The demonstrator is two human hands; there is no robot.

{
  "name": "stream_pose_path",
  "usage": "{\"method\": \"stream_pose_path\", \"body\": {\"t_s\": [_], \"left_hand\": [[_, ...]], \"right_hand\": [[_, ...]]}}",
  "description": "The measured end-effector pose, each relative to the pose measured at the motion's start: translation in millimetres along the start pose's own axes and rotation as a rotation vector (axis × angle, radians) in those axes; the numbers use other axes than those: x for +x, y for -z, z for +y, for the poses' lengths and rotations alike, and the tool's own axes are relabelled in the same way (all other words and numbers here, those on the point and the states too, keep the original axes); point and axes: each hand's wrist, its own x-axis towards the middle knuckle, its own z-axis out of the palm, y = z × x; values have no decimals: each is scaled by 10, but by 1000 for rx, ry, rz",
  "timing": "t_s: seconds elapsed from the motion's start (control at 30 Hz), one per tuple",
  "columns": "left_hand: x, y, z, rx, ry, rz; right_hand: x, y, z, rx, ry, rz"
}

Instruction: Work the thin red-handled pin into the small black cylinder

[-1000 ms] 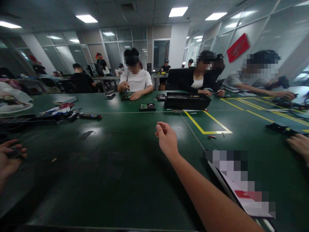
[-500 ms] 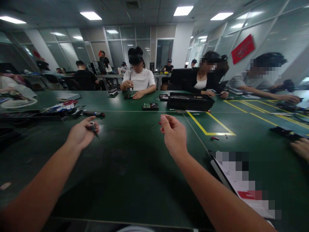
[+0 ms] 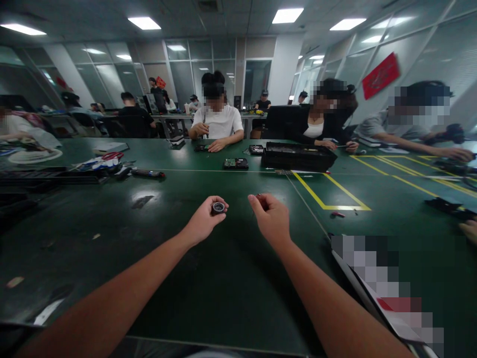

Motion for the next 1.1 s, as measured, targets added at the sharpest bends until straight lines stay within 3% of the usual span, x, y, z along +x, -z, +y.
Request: {"method": "stream_pose_path", "body": {"t_s": [0.2, 0.37, 0.47, 0.73, 0.9, 1.1], "left_hand": [[-100, 16, -62, 25, -25, -86], [-159, -44, -47, 208, -62, -15], [-168, -28, -30, 332, -133, 5], [-163, 31, -80, 389, -182, 9], [-153, 48, -73, 394, -177, 35], [-147, 68, -74, 405, -193, 15]], "right_hand": [[-9, 31, -34, 62, 65, -30], [-45, 23, -114, 351, 29, 56], [-77, -7, -126, 406, 27, 43], [-125, -65, -77, 323, 40, -50], [-114, -27, -111, 117, 73, 3], [-81, -4, -152, -6, 6, 73]]}}
